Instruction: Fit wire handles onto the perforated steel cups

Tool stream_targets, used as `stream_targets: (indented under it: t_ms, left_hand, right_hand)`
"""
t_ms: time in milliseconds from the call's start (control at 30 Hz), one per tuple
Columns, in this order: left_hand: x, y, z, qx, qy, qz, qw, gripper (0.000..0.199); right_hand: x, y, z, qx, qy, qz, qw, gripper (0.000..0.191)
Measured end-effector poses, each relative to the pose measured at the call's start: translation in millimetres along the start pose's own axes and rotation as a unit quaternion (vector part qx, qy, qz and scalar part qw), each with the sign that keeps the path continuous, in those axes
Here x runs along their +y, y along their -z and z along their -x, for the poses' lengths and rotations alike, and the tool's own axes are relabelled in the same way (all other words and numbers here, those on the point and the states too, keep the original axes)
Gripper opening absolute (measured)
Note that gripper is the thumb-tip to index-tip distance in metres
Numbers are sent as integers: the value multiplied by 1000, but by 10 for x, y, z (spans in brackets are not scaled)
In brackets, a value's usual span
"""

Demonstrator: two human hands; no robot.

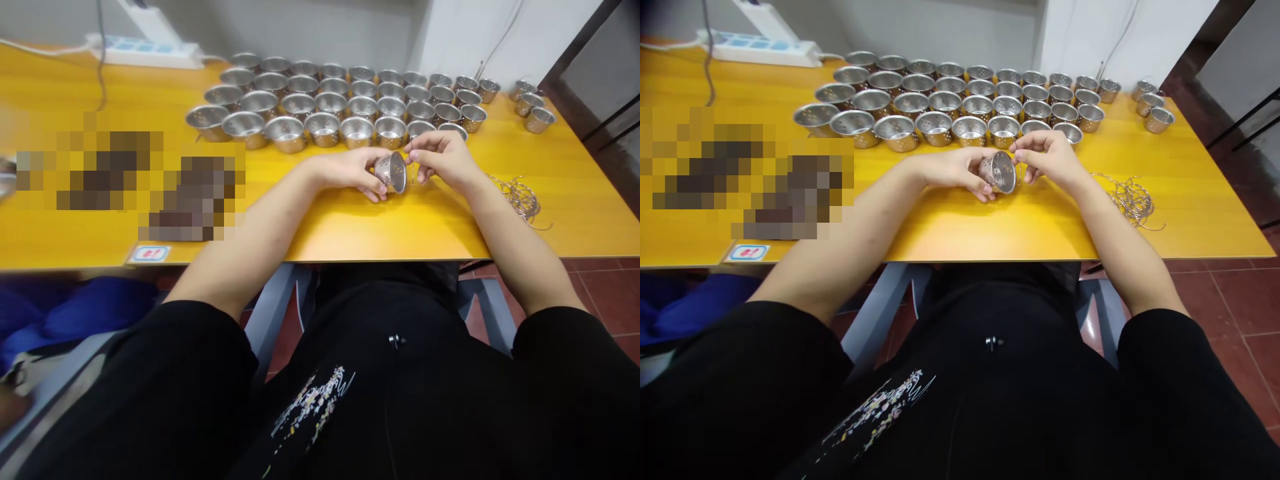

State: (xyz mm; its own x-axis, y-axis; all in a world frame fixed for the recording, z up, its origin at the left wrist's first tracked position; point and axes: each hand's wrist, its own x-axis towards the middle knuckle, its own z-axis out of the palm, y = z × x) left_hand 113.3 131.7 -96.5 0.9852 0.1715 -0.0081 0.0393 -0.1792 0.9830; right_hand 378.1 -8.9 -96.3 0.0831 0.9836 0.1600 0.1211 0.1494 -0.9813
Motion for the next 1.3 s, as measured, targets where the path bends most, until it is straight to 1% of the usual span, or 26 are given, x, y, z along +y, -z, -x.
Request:
stream_targets:
  t_ms: [67, 167, 300, 400, 633, 767, 1100, 1200, 1300]
  left_hand:
    - [-1, -11, 0, 9, -3, -1, 1000, 71]
    - [9, -31, 4, 28, 23, -7, 999, 73]
    - [20, -44, 11, 33, 35, -6, 999, 75]
    - [11, -44, 10, 33, 35, -2, 999, 75]
    - [-52, -17, -30, 47, 37, 2, 998, 84]
    - [-69, -9, -44, 32, 30, 5, 999, 84]
    - [-47, -70, -48, 61, 51, 29, 996, 99]
    - [-34, -89, -45, 66, 64, 40, 995, 108]
    - [-20, -102, -39, 64, 63, 47, 995, 110]
  right_hand:
    - [24, 30, 3, 3, -1, -3, 1000, 47]
    - [46, 74, -1, 5, 7, -6, 1000, 49]
    - [35, 92, 1, 7, 13, -27, 1000, 57]
    - [11, 60, 25, 6, 6, -39, 999, 63]
    - [-98, -69, 113, -26, -16, -47, 998, 74]
    - [-146, -107, 143, -47, -32, -62, 996, 80]
    - [-130, -123, 138, -76, -38, -89, 992, 72]
    - [-125, -105, 133, -93, -41, -99, 990, 69]
    - [-109, -72, 118, -113, -33, -105, 987, 67]
